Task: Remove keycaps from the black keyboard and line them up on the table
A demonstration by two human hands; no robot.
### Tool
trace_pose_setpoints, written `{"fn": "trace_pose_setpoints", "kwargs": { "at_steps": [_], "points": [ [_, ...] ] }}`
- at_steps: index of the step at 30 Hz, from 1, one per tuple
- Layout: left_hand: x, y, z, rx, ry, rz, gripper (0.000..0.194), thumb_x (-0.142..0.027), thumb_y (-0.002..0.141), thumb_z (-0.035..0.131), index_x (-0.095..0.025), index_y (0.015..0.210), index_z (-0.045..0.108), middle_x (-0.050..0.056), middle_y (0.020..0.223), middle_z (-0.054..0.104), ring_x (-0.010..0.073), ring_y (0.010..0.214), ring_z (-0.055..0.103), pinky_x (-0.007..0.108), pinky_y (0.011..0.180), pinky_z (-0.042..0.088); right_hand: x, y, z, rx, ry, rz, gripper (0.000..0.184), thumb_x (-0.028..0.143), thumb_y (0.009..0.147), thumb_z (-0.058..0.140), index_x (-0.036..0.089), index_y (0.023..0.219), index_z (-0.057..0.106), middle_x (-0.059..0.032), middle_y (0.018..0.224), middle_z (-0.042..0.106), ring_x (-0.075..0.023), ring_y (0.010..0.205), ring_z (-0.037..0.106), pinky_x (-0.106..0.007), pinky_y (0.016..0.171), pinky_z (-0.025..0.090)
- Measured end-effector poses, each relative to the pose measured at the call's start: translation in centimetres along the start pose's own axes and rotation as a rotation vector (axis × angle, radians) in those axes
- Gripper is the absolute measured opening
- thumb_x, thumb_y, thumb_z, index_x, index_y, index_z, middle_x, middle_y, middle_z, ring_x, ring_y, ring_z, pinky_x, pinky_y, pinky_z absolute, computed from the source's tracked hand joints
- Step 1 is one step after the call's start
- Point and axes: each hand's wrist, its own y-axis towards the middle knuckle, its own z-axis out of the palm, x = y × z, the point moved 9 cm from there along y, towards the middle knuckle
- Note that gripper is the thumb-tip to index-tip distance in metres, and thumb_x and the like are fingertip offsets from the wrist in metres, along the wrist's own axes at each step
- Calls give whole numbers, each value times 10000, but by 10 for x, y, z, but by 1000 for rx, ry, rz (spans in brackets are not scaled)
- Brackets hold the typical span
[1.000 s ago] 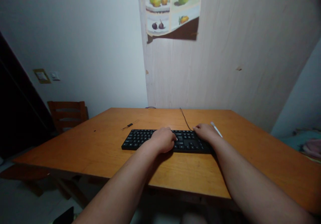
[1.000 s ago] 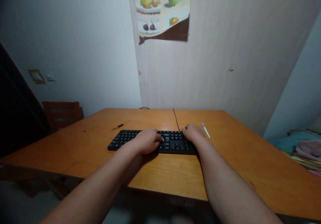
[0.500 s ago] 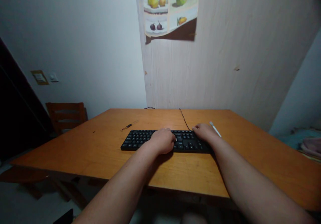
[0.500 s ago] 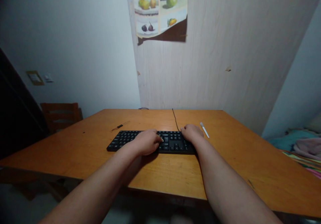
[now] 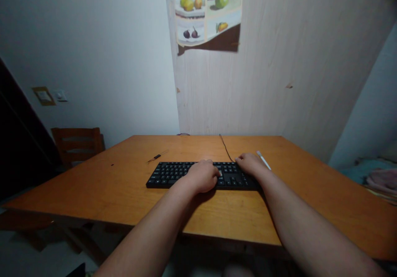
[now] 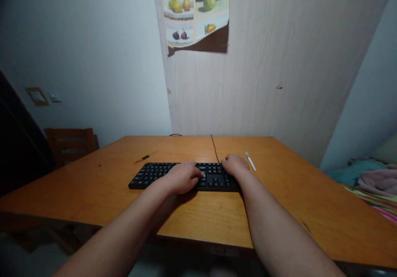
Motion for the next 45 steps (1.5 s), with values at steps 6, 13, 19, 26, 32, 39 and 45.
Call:
{"fn": "trace_pose_setpoints", "kwargs": {
  "at_steps": [6, 13, 19, 26, 32, 39, 45],
  "points": [
    [-9, -14, -6, -77, 30, -13, 350, -290, 875, 420, -320, 1085, 698, 84, 983, 579, 248, 915, 561, 363, 788, 470, 0, -1, 0, 4, 2, 4, 435, 460, 872, 410, 199, 1002, 732, -140, 1082, 697, -277, 1057, 615, -386, 946, 404],
    [-10, -23, -4, -45, 40, -17, 348, -260, 848, 435, -317, 1054, 709, 93, 993, 569, 263, 928, 551, 378, 779, 469, 1, -3, -1, 4, 3, -10, 430, 456, 878, 407, 204, 995, 735, -141, 1095, 693, -268, 1104, 592, -395, 989, 367],
    [-5, -23, -6, -9, 47, -37, 329, -263, 839, 446, -299, 1014, 722, 95, 989, 578, 260, 922, 558, 368, 765, 474, 2, -3, -1, 1, 6, -9, 422, 448, 879, 409, 212, 1006, 735, -141, 1099, 691, -278, 1107, 589, -406, 994, 361],
    [-10, -18, -4, -19, 21, -26, 353, -262, 854, 435, -311, 1078, 703, 94, 1017, 587, 264, 953, 562, 370, 791, 474, 0, -2, 0, 2, -5, -9, 425, 460, 879, 412, 215, 1003, 736, -138, 1084, 695, -272, 1083, 602, -385, 966, 384],
    [-4, -21, -8, 20, 18, -39, 353, -253, 834, 457, -329, 1064, 713, 94, 989, 591, 270, 940, 568, 373, 782, 477, 0, -1, 1, 7, -6, -3, 452, 468, 875, 392, 198, 1011, 729, -141, 1083, 693, -275, 1047, 617, -373, 889, 435],
    [-19, -12, -5, -2, 16, -19, 335, -272, 844, 450, -288, 1042, 720, 91, 1008, 592, 247, 940, 566, 344, 797, 476, 1, -2, 1, 11, -5, -10, 447, 462, 875, 395, 204, 1019, 730, -144, 1097, 690, -279, 1070, 608, -390, 921, 418],
    [-1, -21, -9, 36, 16, -41, 352, -262, 833, 462, -345, 1070, 710, 79, 992, 600, 256, 931, 582, 363, 791, 479, 1, -1, 1, 8, -2, -16, 436, 453, 878, 403, 204, 1032, 725, -135, 1096, 692, -266, 1077, 606, -376, 954, 400]
  ]
}}
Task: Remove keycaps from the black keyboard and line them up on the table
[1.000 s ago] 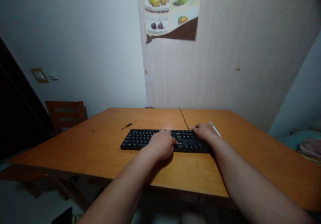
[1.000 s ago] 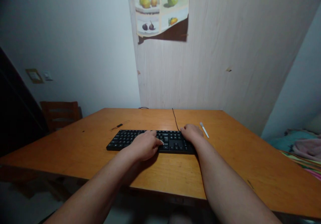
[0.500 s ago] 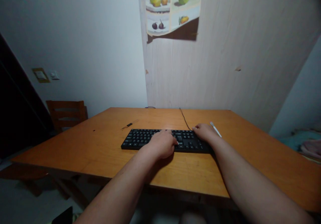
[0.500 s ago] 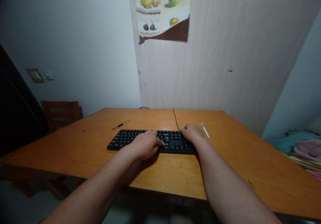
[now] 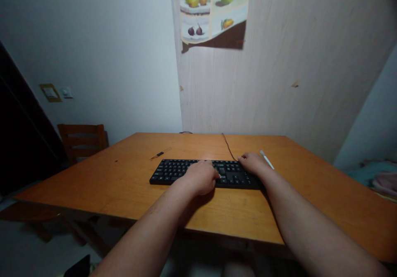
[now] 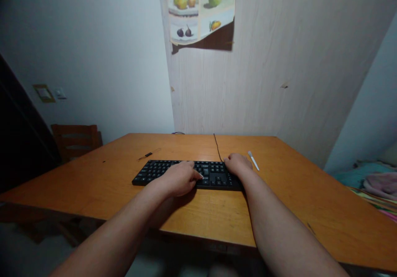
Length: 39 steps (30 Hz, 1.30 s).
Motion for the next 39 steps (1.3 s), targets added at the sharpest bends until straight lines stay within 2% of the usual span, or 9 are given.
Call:
{"fn": "trace_pose_setpoints", "kwargs": {
  "at_steps": [3, 7, 13, 18, 24, 29, 33, 36, 39],
  "points": [
    [5, -3, -2, 8, -6, -5, 353, -264, 821, 473, -349, 1069, 709, 77, 979, 606, 260, 923, 585, 365, 783, 479, 0, 0, 0, -2, 2, 3, 436, 457, 876, 404, 202, 1023, 726, -136, 1098, 691, -269, 1077, 605, -375, 951, 404],
    [-4, 3, 1, 4, 8, 3, 347, -266, 824, 452, -327, 1034, 721, 87, 981, 604, 266, 918, 581, 371, 771, 481, 0, 0, -1, -9, 1, 7, 437, 465, 875, 404, 209, 1017, 728, -133, 1098, 691, -271, 1088, 599, -387, 981, 379],
    [-10, 10, 6, -12, -13, 20, 370, -286, 839, 436, -348, 1095, 696, 86, 993, 605, 271, 938, 580, 380, 785, 482, 1, -2, -2, -17, 4, 2, 419, 461, 882, 412, 221, 1004, 733, -128, 1080, 698, -273, 1074, 606, -399, 999, 355],
    [8, 0, -3, 6, 12, -12, 340, -254, 809, 467, -335, 1016, 725, 79, 977, 605, 256, 897, 586, 350, 741, 481, -1, -2, -2, -25, 8, 5, 396, 450, 881, 431, 220, 969, 741, -131, 1081, 696, -273, 1061, 612, -387, 998, 350],
    [30, -10, -14, -78, 15, -64, 348, -261, 837, 446, -346, 1046, 710, 73, 925, 583, 244, 876, 574, 350, 738, 471, 0, 0, 0, -24, 11, -2, 410, 430, 869, 423, 196, 976, 742, -145, 1065, 700, -283, 1078, 600, -402, 986, 361],
    [20, -12, -11, -101, -15, -13, 354, -255, 839, 443, -338, 1066, 702, 73, 937, 584, 237, 883, 572, 340, 742, 464, 0, 0, -1, -33, 9, -7, 413, 435, 865, 425, 200, 995, 739, -147, 1056, 701, -278, 1081, 598, -406, 985, 362],
    [11, -8, -3, -59, -10, -2, 350, -257, 829, 448, -334, 1048, 711, 77, 947, 596, 255, 894, 577, 356, 745, 465, 1, 0, -2, -39, 8, -15, 410, 437, 865, 424, 203, 985, 739, -144, 1047, 701, -274, 1080, 599, -408, 987, 361],
    [10, -4, 1, -17, -8, -5, 340, -257, 822, 460, -334, 1032, 716, 75, 954, 600, 257, 892, 580, 354, 737, 465, 1, 1, -1, -41, 10, -21, 414, 440, 863, 423, 197, 975, 740, -149, 1041, 702, -277, 1070, 604, -412, 980, 364],
    [18, -3, -3, -59, -26, -19, 340, -264, 836, 455, -334, 1053, 706, 70, 970, 593, 242, 898, 577, 339, 749, 460, 0, 2, 0, -42, 13, -29, 422, 442, 865, 415, 197, 967, 742, -155, 1033, 704, -283, 1056, 609, -419, 965, 373]
  ]
}}
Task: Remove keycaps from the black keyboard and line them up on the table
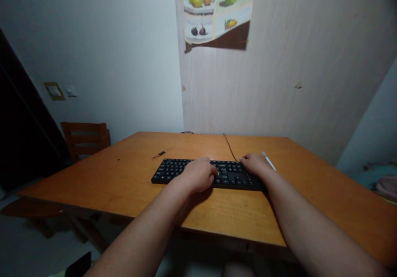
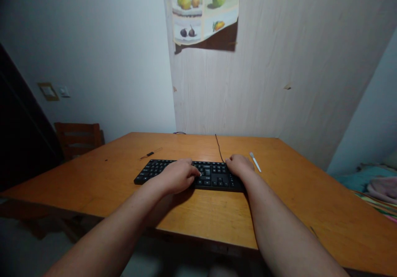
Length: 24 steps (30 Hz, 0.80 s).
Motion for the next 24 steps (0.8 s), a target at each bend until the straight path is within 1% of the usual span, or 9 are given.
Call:
{"fn": "trace_pose_setpoints", "kwargs": {
  "at_steps": [4, 6, 8, 11, 15, 18, 24],
  "points": [
    [20, -3, -7, -69, -14, -71, 360, -274, 861, 433, -327, 1112, 686, 72, 962, 587, 233, 889, 580, 333, 750, 460, -2, 2, 1, -5, 1, -5, 409, 436, 863, 423, 198, 952, 743, -156, 1009, 709, -285, 1052, 609, -417, 954, 381],
    [24, -6, -7, -84, -13, -83, 363, -279, 865, 432, -331, 1124, 682, 72, 955, 586, 233, 886, 580, 332, 745, 461, -2, 2, 2, -6, -2, -5, 410, 440, 862, 422, 198, 941, 744, -156, 1006, 709, -287, 1045, 613, -422, 952, 384],
    [21, -9, -4, -84, -11, -56, 364, -271, 861, 438, -342, 1122, 682, 69, 947, 586, 233, 893, 577, 333, 753, 461, -2, 2, 2, -4, -8, -5, 414, 447, 863, 417, 202, 921, 745, -156, 1007, 707, -287, 1031, 621, -427, 951, 387],
    [12, -14, 2, -49, 7, -22, 352, -261, 848, 453, -338, 1087, 699, 72, 950, 589, 244, 910, 568, 345, 768, 461, -1, 2, 2, 2, -17, -11, 416, 448, 866, 410, 208, 906, 746, -155, 1013, 704, -284, 1028, 625, -428, 957, 387],
    [5, -19, 5, -2, 30, -15, 336, -255, 842, 461, -326, 1048, 717, 81, 988, 589, 251, 926, 559, 357, 786, 461, 0, 1, 2, 10, -24, -19, 424, 443, 871, 398, 208, 954, 741, -157, 1028, 703, -285, 1058, 613, -430, 970, 376],
    [5, -20, 3, 2, 31, -14, 335, -266, 846, 460, -326, 1051, 717, 83, 990, 593, 252, 930, 557, 361, 797, 462, 0, 1, 3, 17, -27, -22, 435, 458, 875, 394, 211, 980, 737, -152, 1028, 705, -282, 1073, 606, -426, 976, 372],
    [8, -16, 4, -30, 6, -68, 349, -248, 830, 461, -320, 1056, 717, 83, 998, 606, 257, 949, 563, 374, 823, 468, -2, 2, 4, 33, -27, -16, 457, 495, 883, 381, 225, 1005, 729, -136, 1036, 705, -279, 1084, 599, -421, 980, 364]
  ]
}}
